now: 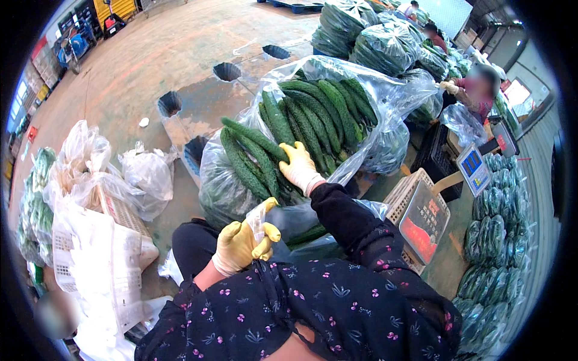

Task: The person sorts cucumbers by hand, weighing them on a digital scale and packing them into plastic bags. They move cucumbers from a large bulk bag into smaller individual bags, ensuring the weight is correct before tying the bags shut.

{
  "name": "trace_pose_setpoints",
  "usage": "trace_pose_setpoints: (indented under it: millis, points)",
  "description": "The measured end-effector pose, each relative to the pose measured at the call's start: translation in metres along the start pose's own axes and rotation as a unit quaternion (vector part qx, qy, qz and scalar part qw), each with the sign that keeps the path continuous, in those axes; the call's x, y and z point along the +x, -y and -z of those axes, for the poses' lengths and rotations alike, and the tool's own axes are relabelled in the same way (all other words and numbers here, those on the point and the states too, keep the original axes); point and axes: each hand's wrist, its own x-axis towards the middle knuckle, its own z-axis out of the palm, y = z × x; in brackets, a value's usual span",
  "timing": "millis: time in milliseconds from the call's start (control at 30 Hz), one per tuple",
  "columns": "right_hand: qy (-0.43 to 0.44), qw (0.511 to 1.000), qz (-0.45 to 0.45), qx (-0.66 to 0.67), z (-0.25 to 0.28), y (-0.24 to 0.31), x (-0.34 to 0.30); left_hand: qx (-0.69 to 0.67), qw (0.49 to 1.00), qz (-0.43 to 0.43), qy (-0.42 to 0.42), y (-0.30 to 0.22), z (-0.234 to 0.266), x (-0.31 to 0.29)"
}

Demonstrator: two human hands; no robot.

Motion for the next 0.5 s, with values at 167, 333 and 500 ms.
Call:
trace_pose_setpoints:
  millis: [167, 333, 500]
  points:
    - [-0.055, 0.986, 0.089, -0.128, -0.009, 0.005, -0.020, -0.006, 1.000, 0.002, 0.005, -0.002, 0.002, 0.001]
    - [-0.136, 0.977, 0.094, 0.136, 0.002, -0.038, -0.013, -0.009, 1.000, 0.005, 0.010, -0.003, 0.002, 0.004]
    - [-0.035, 0.986, -0.161, -0.002, 0.033, -0.077, -0.016, -0.013, 1.000, 0.008, 0.011, -0.002, -0.001, 0.003]
